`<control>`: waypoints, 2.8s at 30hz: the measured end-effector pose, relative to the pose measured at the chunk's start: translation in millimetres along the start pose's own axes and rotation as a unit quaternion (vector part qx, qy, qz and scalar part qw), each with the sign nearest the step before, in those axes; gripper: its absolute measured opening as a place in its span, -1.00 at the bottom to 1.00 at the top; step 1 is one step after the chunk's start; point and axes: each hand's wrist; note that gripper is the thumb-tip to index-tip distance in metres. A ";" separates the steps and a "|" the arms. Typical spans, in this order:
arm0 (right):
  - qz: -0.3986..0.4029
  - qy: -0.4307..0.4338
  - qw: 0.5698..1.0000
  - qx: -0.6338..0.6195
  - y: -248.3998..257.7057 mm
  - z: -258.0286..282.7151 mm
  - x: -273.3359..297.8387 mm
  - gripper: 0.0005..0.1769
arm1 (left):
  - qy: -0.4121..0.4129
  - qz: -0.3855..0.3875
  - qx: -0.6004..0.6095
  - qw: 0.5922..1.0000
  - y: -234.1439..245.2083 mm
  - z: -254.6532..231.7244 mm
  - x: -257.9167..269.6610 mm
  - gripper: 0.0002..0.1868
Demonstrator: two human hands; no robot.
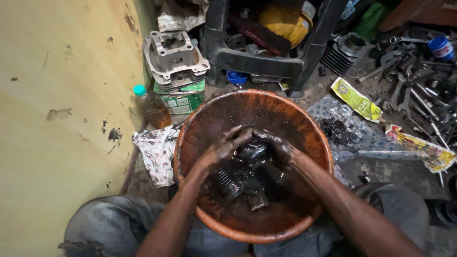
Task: The person scrubs a metal engine part by hand in a basin filled with dark liquid. They pour more liquid from a plastic bottle onto the part and continue scrubbing it thoroughly.
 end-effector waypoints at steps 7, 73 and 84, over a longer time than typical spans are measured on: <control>-0.009 0.051 0.998 0.041 6.0 4.3 -7.3 -0.65 | -0.235 0.006 0.181 0.955 -6.8 50.3 -30.7 0.12; -0.079 0.074 0.979 0.172 28.8 -10.0 -16.7 -0.44 | -0.251 -0.147 0.103 0.951 1.7 -19.0 47.2 -0.07; -0.253 0.201 0.798 0.509 138.1 -65.5 -81.9 -0.67 | -0.207 -0.315 0.151 0.914 53.2 -21.8 59.9 0.05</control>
Point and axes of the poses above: each hand's wrist, its own x-axis away from the middle knuckle, its own y-axis out of the back of the hand, z = x × y, and after that the axes turned 8 degrees about -x, right-handed
